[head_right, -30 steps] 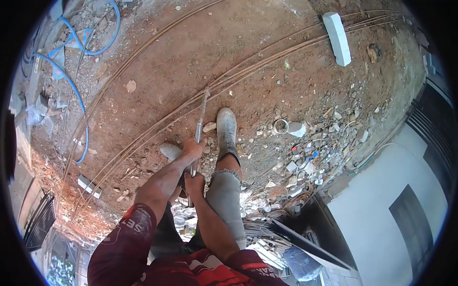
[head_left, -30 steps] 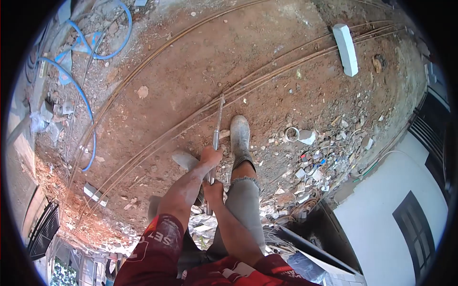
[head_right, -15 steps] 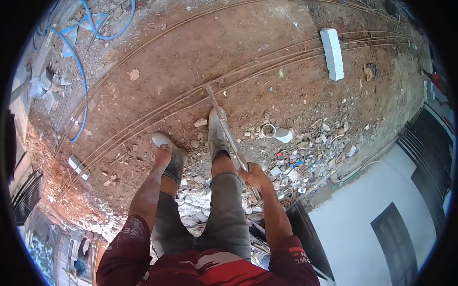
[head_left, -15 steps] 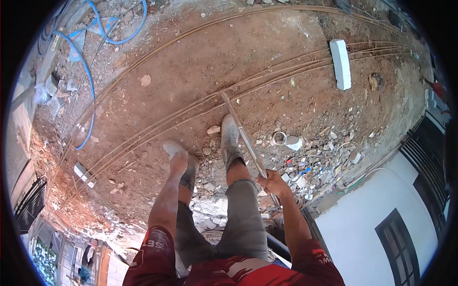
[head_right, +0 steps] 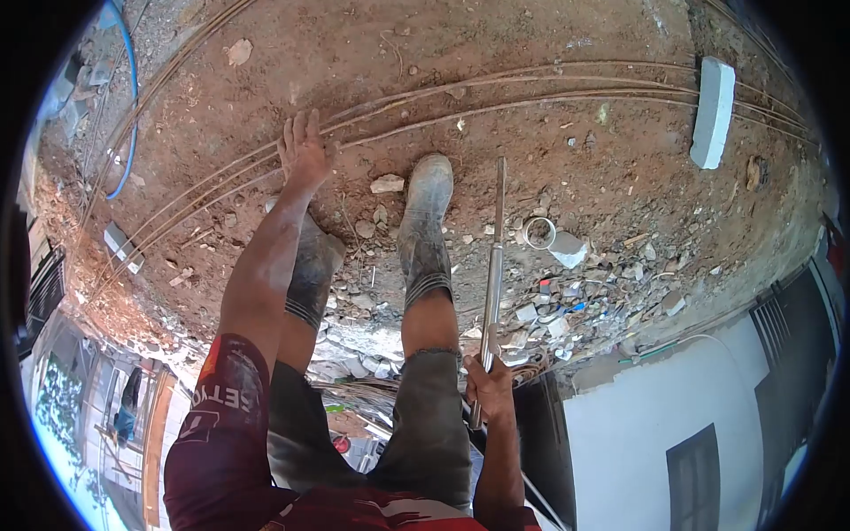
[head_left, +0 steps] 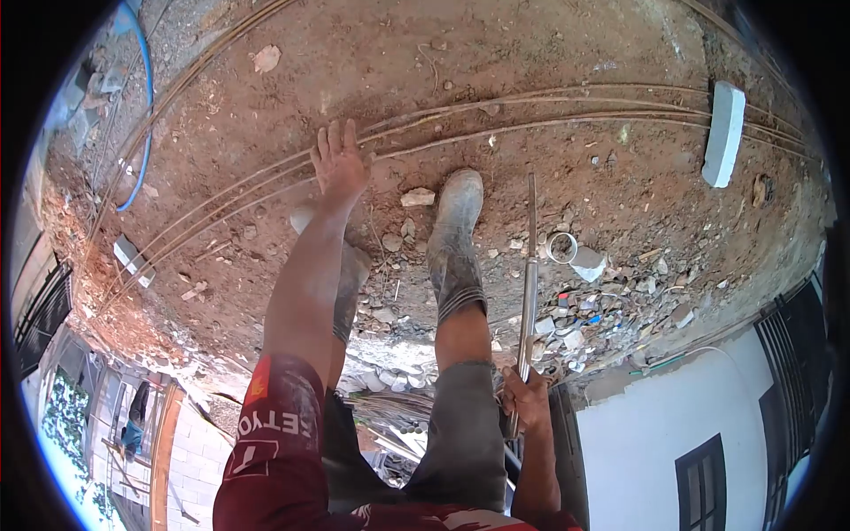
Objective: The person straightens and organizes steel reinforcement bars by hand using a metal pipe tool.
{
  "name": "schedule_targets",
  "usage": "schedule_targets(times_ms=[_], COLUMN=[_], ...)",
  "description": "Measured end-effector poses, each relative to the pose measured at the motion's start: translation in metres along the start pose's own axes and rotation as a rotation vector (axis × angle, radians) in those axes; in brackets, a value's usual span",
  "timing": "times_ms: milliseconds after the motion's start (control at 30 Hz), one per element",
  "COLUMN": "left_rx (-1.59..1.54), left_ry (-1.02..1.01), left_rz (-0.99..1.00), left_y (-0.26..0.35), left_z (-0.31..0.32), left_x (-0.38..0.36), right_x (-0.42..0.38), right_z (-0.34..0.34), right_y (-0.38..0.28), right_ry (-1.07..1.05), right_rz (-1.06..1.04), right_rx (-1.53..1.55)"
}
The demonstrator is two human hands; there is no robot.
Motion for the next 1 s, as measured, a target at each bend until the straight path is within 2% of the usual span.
schedule_targets(times_ms=[33,100,200,267,300,333,400,433,500,600,633,667,733,767,867,933,1000], left_rx=[0.001,0.121,0.181,0.194,0.21,0.2,0.192,0.202,0.17,0.23,0.239,0.229,0.221,0.201,0.215,0.24,0.261], left_ry=[-0.02,-0.326,-0.422,-0.21,-0.198,-0.223,-0.267,-0.374,-0.332,-0.323,-0.09,-0.076,-0.25,-0.237,-0.467,-0.415,-0.359], left_rz=[0.0,0.064,0.102,0.178,0.184,0.169,0.261,0.261,0.291,0.281,0.378,0.396,0.282,0.317,0.352,0.34,0.313], left_y=[-0.003,-0.008,-0.003,-0.011,-0.018,-0.024,-0.028,-0.027,-0.043,-0.041,-0.044,-0.048,-0.045,-0.041,-0.046,-0.047,-0.051], left_z=[0.004,0.011,0.004,0.016,0.033,0.048,0.042,0.036,0.053,0.045,0.051,0.054,0.063,0.061,0.032,0.031,0.025], left_x=[0.009,0.025,0.016,0.016,0.024,0.034,0.035,0.038,0.04,0.037,0.035,0.036,0.041,0.042,0.034,0.031,0.018], right_x=[0.005,0.014,0.021,0.022,0.021,0.023,0.012,0.01,0.008,0.011,0.008,0.004,-0.004,-0.006,-0.002,0.003,0.005], right_z=[0.001,0.002,0.011,0.018,0.021,0.021,0.029,0.032,0.031,0.039,0.042,0.043,0.048,0.049,0.049,0.045,0.038], right_y=[0.004,0.01,0.014,0.016,0.015,0.023,0.01,0.007,0.006,0.009,0.004,-0.002,-0.013,-0.016,-0.005,0.011,0.021], right_ry=[-0.025,-0.038,-0.035,-0.053,-0.024,-0.035,-0.055,-0.04,-0.03,-0.035,-0.039,-0.036,-0.008,-0.001,0.006,0.011,0.045], right_rz=[-0.016,-0.033,-0.043,-0.056,-0.054,-0.031,-0.028,-0.026,-0.037,-0.074,-0.087,-0.099,-0.114,-0.12,-0.17,-0.18,-0.298], right_rx=[0.006,0.019,0.026,-0.093,-0.184,-0.204,-0.22,-0.23,-0.235,-0.251,-0.24,-0.232,-0.222,-0.219,-0.209,-0.166,-0.258])
Point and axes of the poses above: each hand's wrist, its own x-axis towards the middle knuckle, its own z-axis out of the palm, y = z × x, the point moved 2 cm from there along x, towards the middle knuckle, and after that the axes turned 12 degrees about -y, right-handed, at the moved point
